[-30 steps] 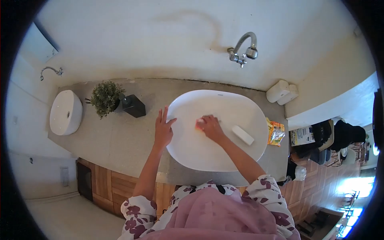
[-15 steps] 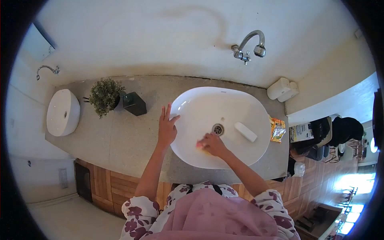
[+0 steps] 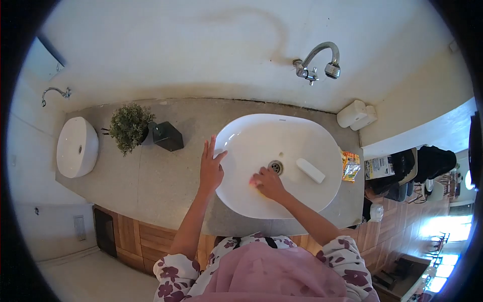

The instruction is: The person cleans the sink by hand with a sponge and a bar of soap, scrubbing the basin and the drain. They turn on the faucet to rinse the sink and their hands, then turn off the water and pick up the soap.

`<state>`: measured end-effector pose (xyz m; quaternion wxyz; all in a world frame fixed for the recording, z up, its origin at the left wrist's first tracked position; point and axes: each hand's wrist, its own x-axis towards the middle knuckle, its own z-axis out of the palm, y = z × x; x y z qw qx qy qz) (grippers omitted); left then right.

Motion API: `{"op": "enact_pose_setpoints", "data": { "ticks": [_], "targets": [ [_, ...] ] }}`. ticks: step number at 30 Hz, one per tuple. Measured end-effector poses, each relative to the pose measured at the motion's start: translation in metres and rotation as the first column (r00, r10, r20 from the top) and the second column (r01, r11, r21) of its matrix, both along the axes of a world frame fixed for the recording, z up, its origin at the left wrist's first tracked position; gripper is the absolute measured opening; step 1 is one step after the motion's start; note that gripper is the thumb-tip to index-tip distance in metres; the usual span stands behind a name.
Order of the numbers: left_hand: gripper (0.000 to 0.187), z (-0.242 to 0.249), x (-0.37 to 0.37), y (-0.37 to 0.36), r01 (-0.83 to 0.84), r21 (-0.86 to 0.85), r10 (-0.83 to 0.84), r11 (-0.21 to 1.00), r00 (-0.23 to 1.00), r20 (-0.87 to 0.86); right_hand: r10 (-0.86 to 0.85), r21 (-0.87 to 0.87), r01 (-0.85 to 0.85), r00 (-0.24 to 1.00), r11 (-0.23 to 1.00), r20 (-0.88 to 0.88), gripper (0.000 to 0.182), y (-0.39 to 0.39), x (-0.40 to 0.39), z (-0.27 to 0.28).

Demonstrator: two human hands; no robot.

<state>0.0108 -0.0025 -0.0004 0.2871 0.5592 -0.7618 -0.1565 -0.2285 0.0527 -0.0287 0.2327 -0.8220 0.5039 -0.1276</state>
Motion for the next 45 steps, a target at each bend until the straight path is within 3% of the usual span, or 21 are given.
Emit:
{"op": "enact_pose_setpoints", "data": {
  "ticks": [5, 9, 15, 17, 21, 26, 30, 32, 33, 34, 35, 36, 38, 45],
  "targets": [
    [0.051, -0.001, -0.001, -0.001, -0.013, 0.009, 0.013, 1.0, 1.0, -0.011, -0.223, -0.337, 0.191, 0.973, 0.922, -0.059, 0.026, -0.053, 0.028, -0.012],
    [0.051, 0.0, -0.001, -0.002, -0.019, 0.02, 0.019, 1.0, 1.0, -0.004, -0.297, -0.443, 0.282, 0.954, 0.851, 0.035, 0.027, -0.097, 0.032, -0.018],
    [0.051, -0.004, 0.0, 0.0, -0.019, 0.006, 0.019, 1.0, 1.0, 0.011, -0.268, -0.299, 0.282, 0.96, 0.912, 0.086, 0.024, -0.075, 0.024, -0.017],
    [0.051, -0.005, 0.0, -0.002, -0.021, -0.008, 0.021, 1.0, 1.0, 0.003, -0.099, -0.07, 0.093, 0.991, 0.993, -0.088, 0.021, -0.042, 0.02, -0.012],
    [0.05, -0.003, 0.0, 0.002, -0.021, -0.001, 0.021, 1.0, 1.0, -0.011, 0.12, 0.217, -0.121, 0.993, 0.969, 0.02, 0.022, 0.018, -0.011, -0.002],
    [0.049, -0.002, -0.001, 0.001, -0.023, 0.002, 0.023, 1.0, 1.0, -0.011, 0.249, 0.385, -0.233, 0.968, 0.893, 0.009, 0.018, 0.049, -0.077, 0.025],
    [0.048, -0.001, 0.0, 0.0, -0.034, 0.017, 0.034, 0.999, 0.999, -0.006, 0.214, 0.383, -0.187, 0.977, 0.905, -0.027, 0.018, 0.041, -0.062, 0.025],
    [0.048, 0.001, -0.002, 0.0, -0.026, 0.027, 0.026, 0.999, 1.0, -0.012, 0.164, 0.209, -0.149, 0.985, 0.967, -0.055, 0.017, 0.03, -0.039, 0.009],
    [0.049, 0.003, -0.002, 0.0, -0.025, 0.026, 0.025, 0.999, 0.999, -0.025, 0.165, 0.212, -0.15, 0.985, 0.966, -0.055, 0.017, 0.024, -0.027, 0.006],
    [0.049, 0.003, -0.002, 0.0, -0.026, 0.025, 0.027, 0.999, 0.999, -0.036, 0.107, 0.079, -0.109, 0.994, 0.991, 0.03, 0.019, 0.016, -0.013, 0.002],
    [0.049, 0.002, -0.002, 0.0, -0.03, 0.028, 0.031, 0.999, 0.999, -0.033, 0.062, -0.051, -0.056, 0.991, 0.997, 0.122, 0.021, 0.008, -0.001, 0.0],
    [0.05, 0.001, -0.002, 0.0, -0.033, 0.025, 0.034, 0.999, 0.999, -0.034, 0.065, -0.048, -0.06, 0.99, 0.997, 0.126, 0.021, 0.002, 0.009, -0.003],
    [0.051, -0.001, -0.002, -0.003, -0.042, 0.022, 0.043, 0.999, 0.999, -0.031, -0.055, -0.265, 0.074, 0.995, 0.961, 0.08, 0.023, -0.014, 0.024, -0.008],
    [0.052, 0.0, -0.002, -0.001, -0.05, 0.037, 0.052, 0.998, 0.997, -0.054, -0.151, -0.417, 0.145, 0.988, 0.898, 0.017, 0.021, -0.085, 0.036, -0.016]
  ]
}}
